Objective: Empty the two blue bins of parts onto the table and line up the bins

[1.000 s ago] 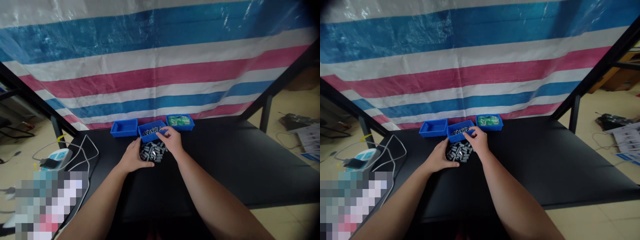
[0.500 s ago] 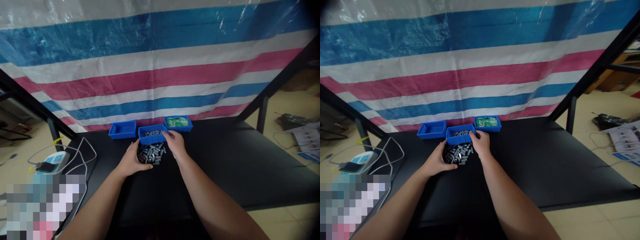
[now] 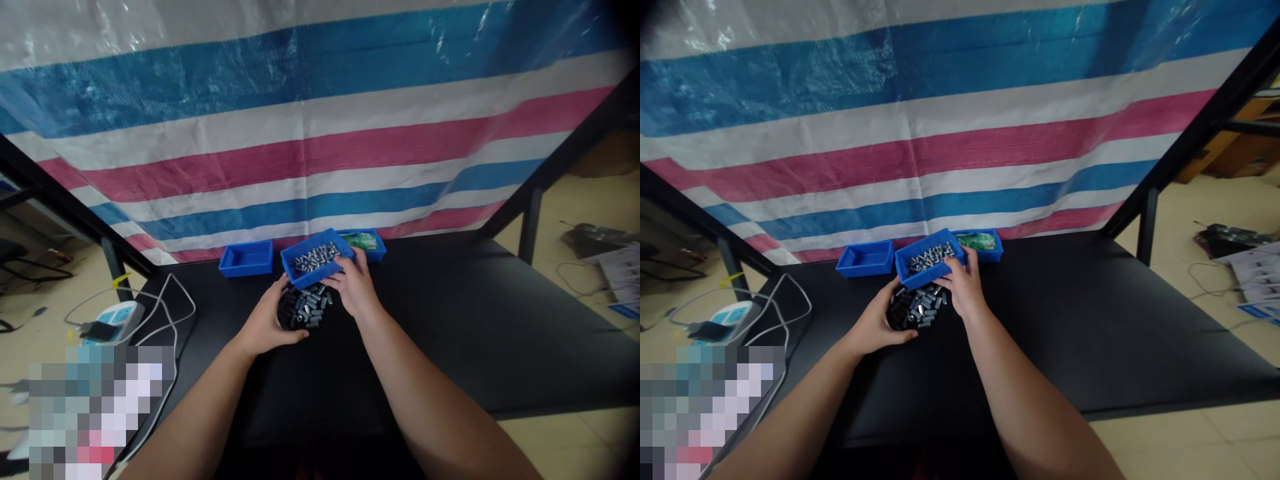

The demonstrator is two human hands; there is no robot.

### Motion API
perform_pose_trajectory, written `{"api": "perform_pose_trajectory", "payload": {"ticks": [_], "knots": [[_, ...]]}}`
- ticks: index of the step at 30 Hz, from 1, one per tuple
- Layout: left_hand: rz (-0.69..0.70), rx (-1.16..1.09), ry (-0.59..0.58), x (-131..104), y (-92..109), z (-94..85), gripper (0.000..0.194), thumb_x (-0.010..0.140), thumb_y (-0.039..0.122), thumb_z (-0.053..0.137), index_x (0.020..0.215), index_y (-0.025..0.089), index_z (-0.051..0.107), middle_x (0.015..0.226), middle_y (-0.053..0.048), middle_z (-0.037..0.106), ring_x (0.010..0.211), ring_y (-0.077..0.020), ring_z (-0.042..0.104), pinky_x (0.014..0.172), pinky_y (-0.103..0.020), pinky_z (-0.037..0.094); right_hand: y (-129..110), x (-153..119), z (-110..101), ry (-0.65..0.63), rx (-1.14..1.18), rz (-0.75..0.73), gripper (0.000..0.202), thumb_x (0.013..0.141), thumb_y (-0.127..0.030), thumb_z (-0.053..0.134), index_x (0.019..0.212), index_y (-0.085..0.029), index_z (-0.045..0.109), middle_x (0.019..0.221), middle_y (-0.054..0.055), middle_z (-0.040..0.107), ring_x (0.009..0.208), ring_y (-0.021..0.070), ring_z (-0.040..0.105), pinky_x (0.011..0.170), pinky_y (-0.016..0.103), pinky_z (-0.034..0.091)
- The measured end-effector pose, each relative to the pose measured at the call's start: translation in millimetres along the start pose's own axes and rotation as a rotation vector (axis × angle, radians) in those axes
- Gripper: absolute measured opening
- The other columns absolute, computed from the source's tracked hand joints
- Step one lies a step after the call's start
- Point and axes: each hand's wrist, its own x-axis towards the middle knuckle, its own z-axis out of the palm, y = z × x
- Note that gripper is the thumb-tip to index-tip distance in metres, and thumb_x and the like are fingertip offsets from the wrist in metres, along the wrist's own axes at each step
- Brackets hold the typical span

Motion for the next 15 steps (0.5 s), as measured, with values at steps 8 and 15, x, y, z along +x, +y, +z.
{"api": "perform_pose_trajectory", "payload": {"ticks": [8, 15], "knots": [[-0.042, 0.066, -0.048, 5, -1, 3.9, 0.109, 0.061, 0.051, 0.088, 0.151, 0.024, 0.033, 0.149, -0.016, 0.047, 0.139, -0.0394, 0.043, 0.118, -0.061, 0.028, 7, -7, 3, -0.035, -0.200, -0.180, 0.043, 0.078, -0.034, 0.069, 0.115, -0.028, 0.047, 0.091, 0.000, 0.065, 0.078, 0.0190, 0.068, 0.065, 0.035, 0.061], [-0.105, 0.164, -0.044, 4, -5, 3.8, 0.110, 0.062, 0.060, 0.085, 0.151, 0.024, 0.032, 0.148, -0.016, 0.049, 0.141, -0.0406, 0.040, 0.120, -0.069, 0.007, 3, -16, 8, -0.144, -0.246, -0.364, 0.042, 0.079, -0.034, 0.072, 0.115, -0.025, 0.052, 0.101, 0.004, 0.068, 0.087, 0.0204, 0.070, 0.074, 0.035, 0.061]]}}
